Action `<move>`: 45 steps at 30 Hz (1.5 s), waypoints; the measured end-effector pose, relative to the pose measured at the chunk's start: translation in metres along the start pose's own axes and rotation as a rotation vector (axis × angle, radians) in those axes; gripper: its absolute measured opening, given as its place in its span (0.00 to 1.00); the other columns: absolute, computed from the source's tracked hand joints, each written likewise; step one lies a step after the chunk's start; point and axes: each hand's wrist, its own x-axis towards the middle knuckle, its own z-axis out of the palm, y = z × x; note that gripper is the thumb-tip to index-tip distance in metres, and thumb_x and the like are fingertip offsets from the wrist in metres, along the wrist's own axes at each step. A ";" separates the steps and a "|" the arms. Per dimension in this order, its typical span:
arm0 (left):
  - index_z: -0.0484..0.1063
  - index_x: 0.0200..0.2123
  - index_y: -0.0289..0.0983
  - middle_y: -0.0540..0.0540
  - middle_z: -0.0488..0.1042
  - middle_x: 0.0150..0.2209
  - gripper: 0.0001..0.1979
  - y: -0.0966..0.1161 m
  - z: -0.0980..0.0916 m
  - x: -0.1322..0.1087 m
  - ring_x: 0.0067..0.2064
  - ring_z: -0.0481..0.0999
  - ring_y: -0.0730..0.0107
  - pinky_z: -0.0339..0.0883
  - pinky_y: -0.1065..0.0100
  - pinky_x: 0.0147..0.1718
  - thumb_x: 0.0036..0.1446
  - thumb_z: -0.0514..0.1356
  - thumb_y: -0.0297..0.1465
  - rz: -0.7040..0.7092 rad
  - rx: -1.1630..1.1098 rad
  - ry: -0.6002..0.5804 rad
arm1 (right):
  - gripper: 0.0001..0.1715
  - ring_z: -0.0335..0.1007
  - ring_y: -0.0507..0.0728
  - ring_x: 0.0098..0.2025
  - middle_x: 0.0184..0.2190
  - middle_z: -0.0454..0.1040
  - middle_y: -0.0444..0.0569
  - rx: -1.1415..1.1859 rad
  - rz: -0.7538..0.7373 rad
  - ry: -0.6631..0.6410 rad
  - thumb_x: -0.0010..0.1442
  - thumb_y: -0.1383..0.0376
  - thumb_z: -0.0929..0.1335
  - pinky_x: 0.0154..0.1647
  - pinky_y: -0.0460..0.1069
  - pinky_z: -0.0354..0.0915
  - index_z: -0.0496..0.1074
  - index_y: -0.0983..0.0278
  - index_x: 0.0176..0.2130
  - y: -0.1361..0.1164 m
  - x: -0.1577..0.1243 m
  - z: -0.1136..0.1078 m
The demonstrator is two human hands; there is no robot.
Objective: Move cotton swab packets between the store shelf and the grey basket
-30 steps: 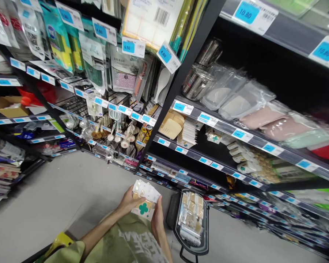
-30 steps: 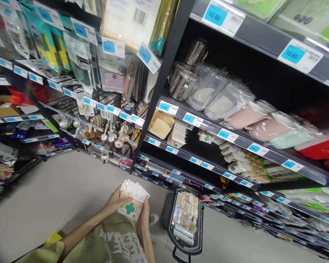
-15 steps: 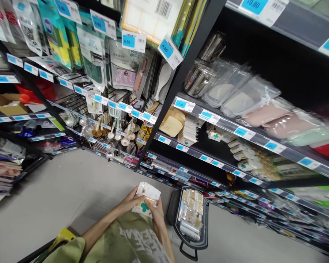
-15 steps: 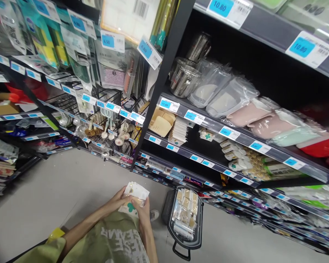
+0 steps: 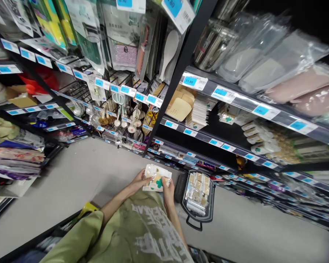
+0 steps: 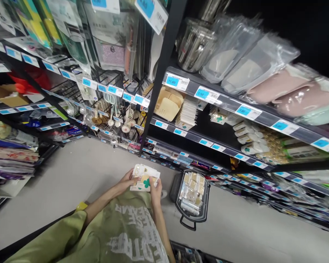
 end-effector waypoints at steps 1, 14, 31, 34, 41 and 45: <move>0.69 0.53 0.34 0.36 0.78 0.53 0.38 0.000 0.000 -0.001 0.53 0.79 0.53 0.73 0.61 0.49 0.40 0.77 0.40 -0.005 0.005 0.007 | 0.27 0.78 0.59 0.39 0.41 0.81 0.51 0.012 0.008 -0.003 0.53 0.49 0.76 0.42 0.52 0.73 0.75 0.64 0.45 0.002 0.001 -0.003; 0.70 0.53 0.35 0.38 0.79 0.51 0.37 0.002 -0.006 0.001 0.47 0.81 0.55 0.74 0.59 0.48 0.42 0.76 0.43 -0.048 -0.069 0.090 | 0.28 0.78 0.57 0.35 0.36 0.80 0.46 0.142 -0.067 0.351 0.53 0.46 0.73 0.36 0.52 0.75 0.71 0.62 0.44 -0.011 0.016 -0.036; 0.67 0.56 0.37 0.39 0.75 0.56 0.37 -0.014 -0.016 0.006 0.54 0.77 0.55 0.71 0.61 0.51 0.49 0.70 0.51 0.000 0.103 0.103 | 0.34 0.76 0.59 0.48 0.51 0.78 0.48 0.086 -0.049 -0.056 0.58 0.50 0.73 0.49 0.52 0.71 0.68 0.58 0.60 0.006 -0.005 -0.006; 0.66 0.55 0.37 0.40 0.76 0.54 0.35 -0.015 -0.015 0.005 0.53 0.77 0.57 0.70 0.62 0.51 0.52 0.68 0.51 0.021 0.184 0.049 | 0.35 0.76 0.60 0.49 0.51 0.78 0.49 0.096 -0.030 -0.093 0.59 0.48 0.72 0.49 0.53 0.72 0.67 0.58 0.61 0.000 -0.005 -0.004; 0.67 0.47 0.37 0.46 0.77 0.42 0.29 -0.013 -0.012 0.005 0.43 0.78 0.64 0.70 0.66 0.43 0.49 0.71 0.47 0.010 0.279 0.058 | 0.41 0.73 0.61 0.55 0.57 0.74 0.51 0.030 -0.016 -0.157 0.53 0.47 0.75 0.54 0.53 0.70 0.67 0.59 0.61 -0.002 -0.010 0.011; 0.67 0.43 0.37 0.47 0.77 0.39 0.29 -0.012 -0.011 0.006 0.41 0.77 0.66 0.69 0.69 0.40 0.46 0.72 0.49 0.030 0.299 0.105 | 0.45 0.75 0.60 0.51 0.51 0.77 0.50 -0.081 -0.115 -0.125 0.41 0.60 0.82 0.53 0.53 0.70 0.67 0.61 0.55 0.002 -0.009 0.017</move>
